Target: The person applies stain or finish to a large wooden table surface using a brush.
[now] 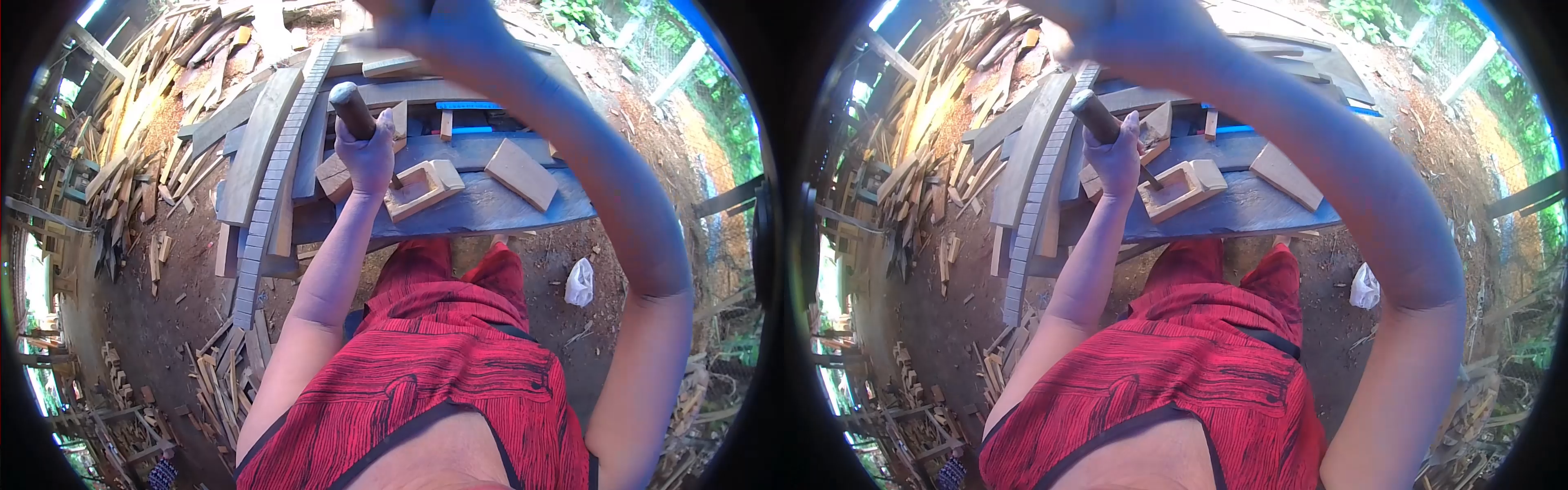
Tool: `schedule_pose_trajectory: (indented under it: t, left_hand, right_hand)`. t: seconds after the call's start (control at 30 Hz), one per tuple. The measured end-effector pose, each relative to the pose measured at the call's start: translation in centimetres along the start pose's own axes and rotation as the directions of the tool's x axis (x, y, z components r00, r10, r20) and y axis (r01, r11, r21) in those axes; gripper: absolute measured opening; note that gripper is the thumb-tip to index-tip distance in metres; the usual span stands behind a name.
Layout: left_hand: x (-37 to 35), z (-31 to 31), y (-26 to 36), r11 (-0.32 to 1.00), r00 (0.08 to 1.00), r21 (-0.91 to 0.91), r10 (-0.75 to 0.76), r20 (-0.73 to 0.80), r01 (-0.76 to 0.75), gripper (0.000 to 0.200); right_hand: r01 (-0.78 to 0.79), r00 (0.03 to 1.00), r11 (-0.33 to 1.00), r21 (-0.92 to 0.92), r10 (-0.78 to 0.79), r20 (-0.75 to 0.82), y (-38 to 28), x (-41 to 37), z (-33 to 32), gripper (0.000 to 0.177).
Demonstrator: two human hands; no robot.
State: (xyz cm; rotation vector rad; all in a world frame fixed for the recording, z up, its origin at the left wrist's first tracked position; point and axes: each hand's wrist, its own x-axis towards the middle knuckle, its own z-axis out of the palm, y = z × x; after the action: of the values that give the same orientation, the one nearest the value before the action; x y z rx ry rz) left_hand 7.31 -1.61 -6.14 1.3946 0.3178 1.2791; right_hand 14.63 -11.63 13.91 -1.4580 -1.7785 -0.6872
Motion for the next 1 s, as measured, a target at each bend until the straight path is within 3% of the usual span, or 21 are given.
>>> schedule_pose_trajectory:
  t: [0.03, 0.07, 0.1, 0.17, 0.2, 0.23, 0.3, 0.37, 0.4, 0.47, 0.53, 0.6, 0.67, 0.73, 0.77, 0.8, 0.87, 0.9, 0.93, 0.97, 1.0]
  left_hand:
    - [0.1, 0.1, -0.2, 1.000, 0.999, 0.002, 0.021, -0.026, -0.021, 0.021]
    - [0.3, 0.1, -0.4, 0.999, 0.998, 0.006, 0.042, -0.051, -0.042, 0.021]
    - [0.3, 0.0, -0.2, 0.999, 0.998, 0.007, 0.043, -0.044, -0.042, 0.021]
    - [0.1, 0.1, 0.1, 0.999, 0.999, -0.052, -0.007, -0.035, 0.005, 0.021]
    - [0.0, 0.1, 0.2, 0.999, 0.999, -0.050, -0.015, -0.036, 0.014, 0.021]
    - [0.0, 0.0, 0.2, 0.999, 0.999, -0.025, -0.023, -0.038, 0.022, 0.021]
    - [0.1, 0.0, 0.0, 1.000, 0.999, 0.001, -0.019, -0.036, 0.019, 0.021]
    - [0.2, 0.0, -0.1, 1.000, 0.999, -0.020, -0.007, -0.032, 0.006, 0.021]
    - [0.2, 0.0, -0.1, 0.999, 1.000, -0.038, 0.003, -0.025, -0.004, 0.021]
    - [0.3, 0.0, -0.2, 0.999, 0.999, -0.035, 0.007, -0.035, -0.008, 0.021]
    - [0.1, 0.1, -0.1, 0.999, 0.999, -0.033, -0.006, -0.043, 0.004, 0.021]
    - [-0.1, 0.1, 0.3, 0.999, 0.998, -0.015, -0.045, -0.047, 0.044, 0.021]
    - [-0.1, 0.1, 0.5, 0.997, 0.996, -0.020, -0.074, -0.051, 0.073, 0.021]
    - [0.1, -0.1, -0.4, 0.999, 1.000, -0.038, 0.005, -0.023, -0.006, 0.021]
    - [0.3, -0.2, -0.9, 0.999, 1.000, -0.039, 0.008, -0.023, -0.009, 0.021]
    - [0.7, -0.2, -1.0, 0.993, 0.992, -0.012, 0.116, -0.041, -0.117, 0.022]
    - [0.5, -0.1, -1.2, 0.976, 0.975, 0.014, 0.219, -0.050, -0.218, 0.023]
    - [0.0, 0.0, 0.1, 0.998, 0.998, -0.034, 0.051, -0.043, -0.052, 0.022]
    - [-0.3, -0.1, 0.9, 0.990, 0.993, -0.080, -0.117, -0.030, 0.114, 0.022]
    - [-0.4, -0.2, 0.8, 0.990, 0.993, -0.081, -0.116, -0.033, 0.113, 0.022]
    - [-0.3, -0.2, 0.7, 0.990, 0.992, -0.073, -0.123, -0.030, 0.121, 0.022]
  right_hand:
    - [-0.349, 0.853, 0.936, -0.054, 0.341, 0.396, -0.4, -0.4, -0.1, 0.049]
    - [-0.604, 0.455, 0.760, -0.239, 0.575, 0.680, -0.8, -0.8, -0.3, 0.049]
    - [-0.608, 0.456, 0.757, -0.238, 0.579, 0.676, -0.6, -0.6, -0.4, 0.049]
    - [-0.504, 0.576, 0.824, -0.257, 0.543, 0.611, 0.1, 0.5, -1.0, 0.047]
    - [-0.550, 0.646, 0.817, -0.171, 0.546, 0.533, -0.7, 1.3, -1.5, 0.047]
    - [-0.555, 0.640, 0.814, -0.170, 0.548, 0.539, -1.0, 1.0, -1.0, 0.047]
    - [-0.399, 0.874, 0.917, -0.009, 0.383, 0.299, -1.0, 0.2, 0.1, 0.046]
    - [-0.175, 0.984, 0.980, 0.095, 0.177, -0.004, -1.1, -0.5, 1.1, 0.046]
    - [-0.569, 0.797, 0.808, 0.152, 0.495, 0.346, -1.3, -0.8, 1.2, 0.044]
    - [-0.634, 0.440, 0.749, -0.193, 0.554, 0.706, -1.2, -1.1, 0.7, 0.050]
    - [-0.454, 0.605, 0.861, -0.229, 0.487, 0.630, -1.2, 0.6, -1.0, 0.049]
    - [-0.659, 0.712, 0.728, 0.191, 0.522, 0.469, -0.4, 0.5, -0.4, 0.042]
    - [-0.668, 0.722, 0.713, 0.215, 0.549, 0.422, -0.2, -0.3, 0.5, 0.046]
    - [-0.597, 0.801, 0.728, 0.337, 0.515, 0.306, -1.2, -1.7, 1.0, 0.048]
    - [-0.617, 0.640, 0.786, 0.038, 0.473, 0.606, -1.5, -2.0, -0.2, 0.047]
    - [-0.557, 0.601, 0.822, -0.124, 0.501, 0.623, -1.8, -2.7, 0.9, 0.046]
    - [-0.736, 0.493, 0.677, -0.010, 0.545, 0.678, -0.8, -3.6, 0.3, 0.044]
    - [-0.739, 0.488, 0.674, -0.010, 0.545, 0.682, -0.9, -4.1, 0.4, 0.044]
    - [-0.838, 0.460, 0.537, 0.098, 0.599, 0.655, -0.9, -5.0, 0.7, 0.047]
    - [-0.898, 0.425, 0.388, 0.207, 0.649, 0.631, -0.8, -5.9, 0.9, 0.051]
    - [-0.896, 0.429, 0.392, 0.207, 0.647, 0.631, -0.4, -8.1, 2.2, 0.051]
